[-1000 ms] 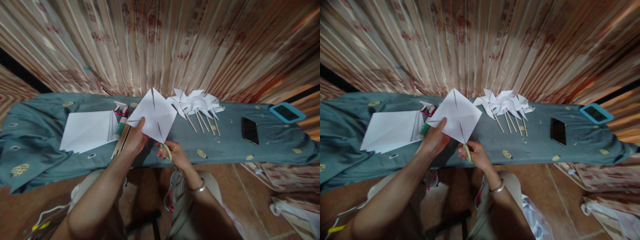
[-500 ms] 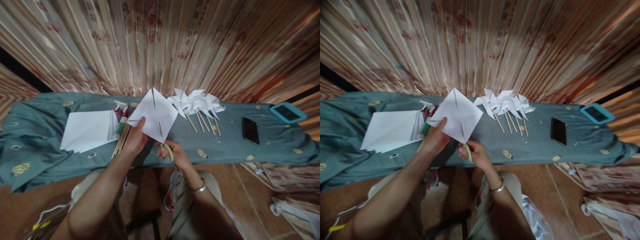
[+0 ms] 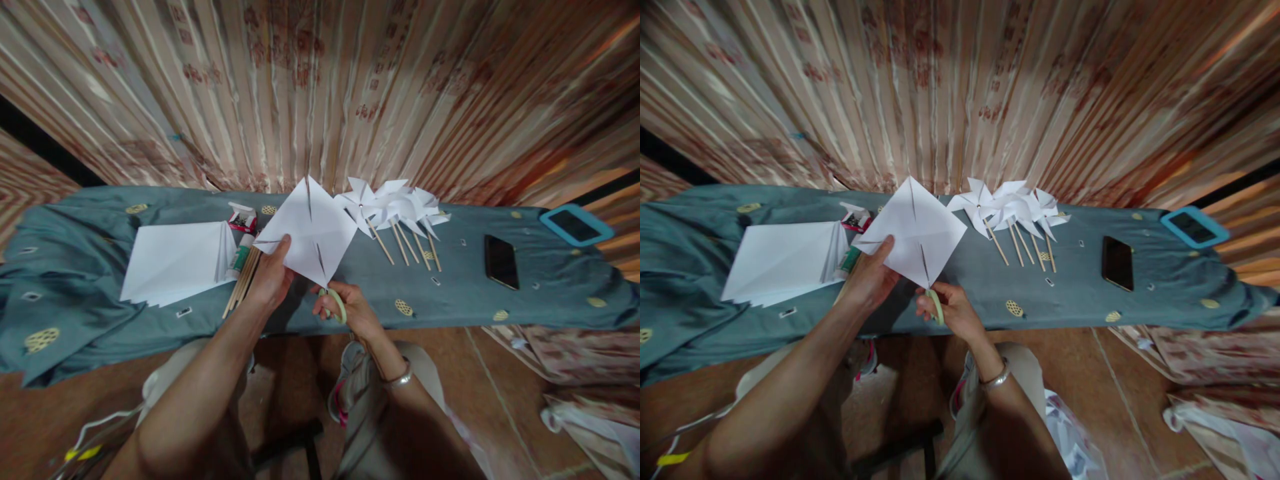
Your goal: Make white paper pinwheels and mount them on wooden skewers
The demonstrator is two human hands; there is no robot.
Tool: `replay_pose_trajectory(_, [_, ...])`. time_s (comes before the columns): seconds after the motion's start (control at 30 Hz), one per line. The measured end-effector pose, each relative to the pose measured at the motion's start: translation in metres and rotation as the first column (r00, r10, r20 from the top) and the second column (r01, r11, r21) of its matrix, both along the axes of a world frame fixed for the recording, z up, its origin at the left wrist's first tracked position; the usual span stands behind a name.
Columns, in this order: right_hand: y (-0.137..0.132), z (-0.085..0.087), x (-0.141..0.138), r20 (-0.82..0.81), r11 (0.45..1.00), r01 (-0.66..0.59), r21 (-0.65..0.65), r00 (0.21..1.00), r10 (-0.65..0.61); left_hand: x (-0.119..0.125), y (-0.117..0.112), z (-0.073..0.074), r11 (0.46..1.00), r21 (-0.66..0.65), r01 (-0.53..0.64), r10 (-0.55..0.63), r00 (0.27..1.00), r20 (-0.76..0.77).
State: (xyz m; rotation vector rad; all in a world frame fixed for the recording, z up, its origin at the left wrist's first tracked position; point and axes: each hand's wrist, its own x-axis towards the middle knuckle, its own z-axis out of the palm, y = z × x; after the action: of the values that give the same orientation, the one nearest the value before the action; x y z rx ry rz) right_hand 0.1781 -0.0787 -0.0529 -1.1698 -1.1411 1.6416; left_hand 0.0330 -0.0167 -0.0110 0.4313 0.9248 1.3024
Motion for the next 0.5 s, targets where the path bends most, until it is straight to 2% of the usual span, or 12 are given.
replay_pose_trajectory(0.5, [-0.0006,-0.0012,-0.0021,-0.007,1.000,0.025,-0.017,1.000,-0.025,-0.0007,-0.0002,0.0016,0.999,-0.005,0.032,-0.032,0.999,-0.007])
